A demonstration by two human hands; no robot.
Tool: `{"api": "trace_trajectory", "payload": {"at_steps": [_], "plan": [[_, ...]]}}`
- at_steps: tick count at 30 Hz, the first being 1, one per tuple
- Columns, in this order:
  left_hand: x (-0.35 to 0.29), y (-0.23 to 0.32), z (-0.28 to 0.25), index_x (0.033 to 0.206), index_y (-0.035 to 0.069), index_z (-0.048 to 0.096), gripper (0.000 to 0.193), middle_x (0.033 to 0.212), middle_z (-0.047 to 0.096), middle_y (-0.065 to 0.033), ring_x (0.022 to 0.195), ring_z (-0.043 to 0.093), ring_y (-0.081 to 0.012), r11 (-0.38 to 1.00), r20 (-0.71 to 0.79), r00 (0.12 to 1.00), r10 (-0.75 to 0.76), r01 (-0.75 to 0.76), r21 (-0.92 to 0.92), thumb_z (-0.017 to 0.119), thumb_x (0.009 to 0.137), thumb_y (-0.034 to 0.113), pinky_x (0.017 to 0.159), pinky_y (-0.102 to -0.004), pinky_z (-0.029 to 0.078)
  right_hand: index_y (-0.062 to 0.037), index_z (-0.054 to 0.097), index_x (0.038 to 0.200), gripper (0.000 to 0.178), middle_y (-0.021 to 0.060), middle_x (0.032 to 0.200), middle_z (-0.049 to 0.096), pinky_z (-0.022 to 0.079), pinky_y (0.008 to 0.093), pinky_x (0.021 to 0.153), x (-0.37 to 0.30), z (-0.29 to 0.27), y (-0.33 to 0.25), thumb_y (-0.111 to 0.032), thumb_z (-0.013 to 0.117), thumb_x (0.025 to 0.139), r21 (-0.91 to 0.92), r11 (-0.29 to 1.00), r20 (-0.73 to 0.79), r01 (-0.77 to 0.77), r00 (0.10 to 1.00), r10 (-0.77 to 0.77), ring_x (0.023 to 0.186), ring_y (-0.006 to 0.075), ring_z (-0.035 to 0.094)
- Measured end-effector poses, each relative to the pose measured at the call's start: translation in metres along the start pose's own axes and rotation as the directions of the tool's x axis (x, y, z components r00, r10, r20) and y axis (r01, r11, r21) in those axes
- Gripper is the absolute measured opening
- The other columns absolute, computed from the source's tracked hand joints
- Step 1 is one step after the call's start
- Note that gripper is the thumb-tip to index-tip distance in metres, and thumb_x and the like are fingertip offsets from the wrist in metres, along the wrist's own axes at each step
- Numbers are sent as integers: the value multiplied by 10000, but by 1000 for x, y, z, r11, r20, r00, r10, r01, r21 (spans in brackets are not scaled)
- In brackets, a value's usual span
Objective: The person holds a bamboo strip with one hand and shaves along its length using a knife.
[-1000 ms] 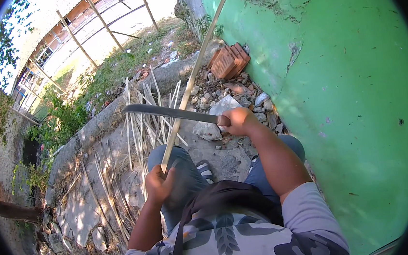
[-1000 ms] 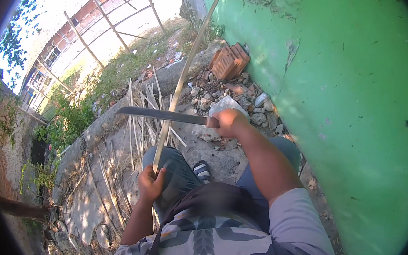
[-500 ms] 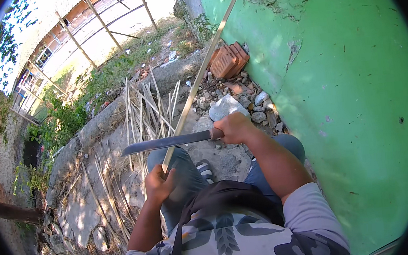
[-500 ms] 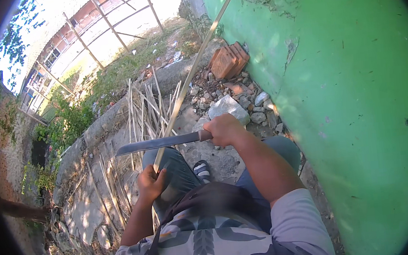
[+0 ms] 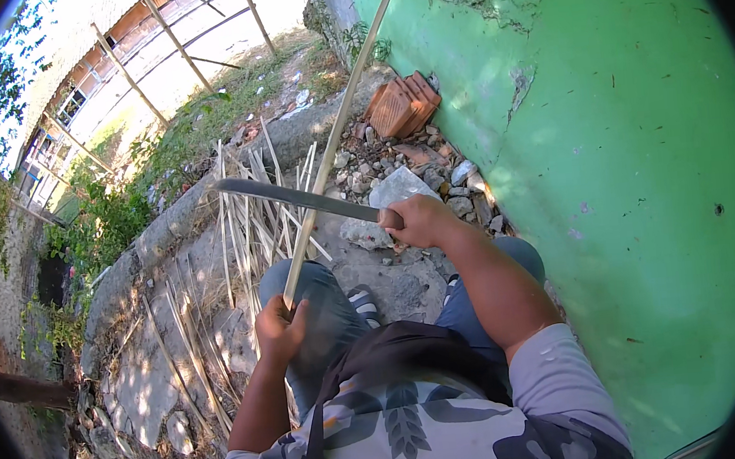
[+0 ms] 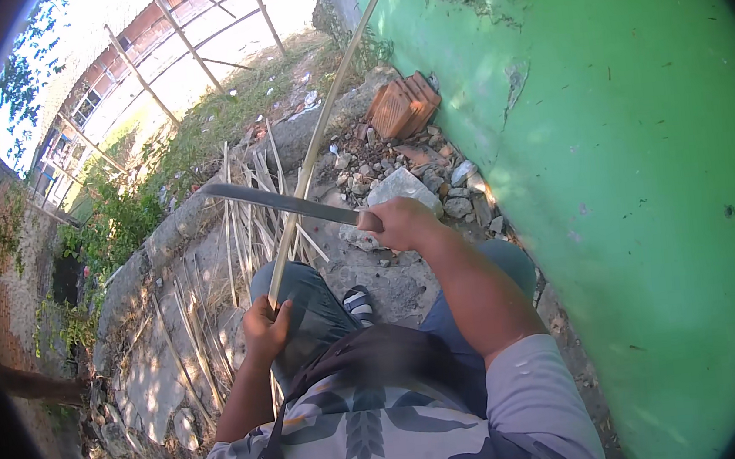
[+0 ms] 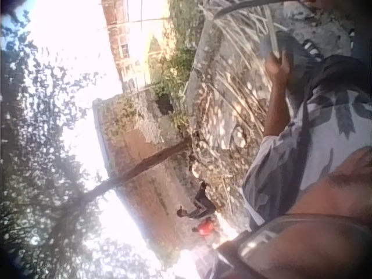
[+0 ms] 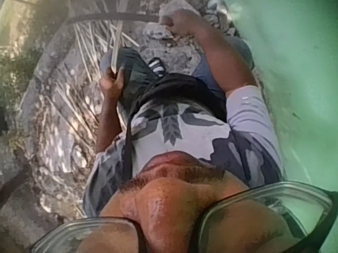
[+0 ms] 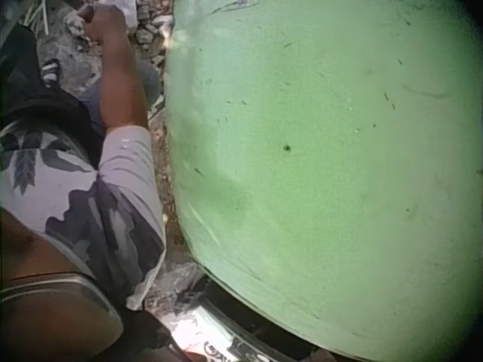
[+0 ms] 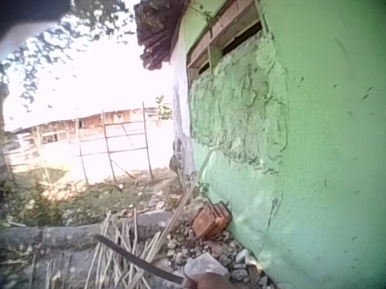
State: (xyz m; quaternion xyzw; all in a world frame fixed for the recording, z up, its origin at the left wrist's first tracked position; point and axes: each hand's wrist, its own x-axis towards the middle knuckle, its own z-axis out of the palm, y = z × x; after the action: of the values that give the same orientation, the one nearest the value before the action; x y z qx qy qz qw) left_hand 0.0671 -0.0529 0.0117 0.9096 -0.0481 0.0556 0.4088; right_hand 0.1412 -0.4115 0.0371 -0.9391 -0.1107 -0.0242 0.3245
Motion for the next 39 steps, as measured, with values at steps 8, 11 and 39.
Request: {"api": "trace_trajectory", "payload": {"at_steps": [8,11,39], "plan": [[-2,11,-4,798,26,615,282,586,563,-79,512,526,-160,995,1,998,64,-64,82,789,864,237,517,-332,426,-160,701,951,198,117,888,729,554,467,787,3,-7,-6,-273,709,789,-361,929,220,86,976,-4,880,330,714],[-1,8,-2,833,5,618,261,637,583,-42,595,493,-87,997,17,999,42,-43,59,766,904,208,543,-298,411,-155,708,936,194,129,869,724,548,471,763,2,-2,19,-305,725,814,-190,982,59,-7,998,19,857,355,704],[1,18,-4,793,13,582,321,624,544,-21,593,456,-75,994,36,997,-72,69,82,793,887,236,532,-296,393,-183,713,974,193,106,886,734,552,473,798,2,-9,-1,-299,719,820,-246,969,92,-34,994,58,891,338,714]]}}
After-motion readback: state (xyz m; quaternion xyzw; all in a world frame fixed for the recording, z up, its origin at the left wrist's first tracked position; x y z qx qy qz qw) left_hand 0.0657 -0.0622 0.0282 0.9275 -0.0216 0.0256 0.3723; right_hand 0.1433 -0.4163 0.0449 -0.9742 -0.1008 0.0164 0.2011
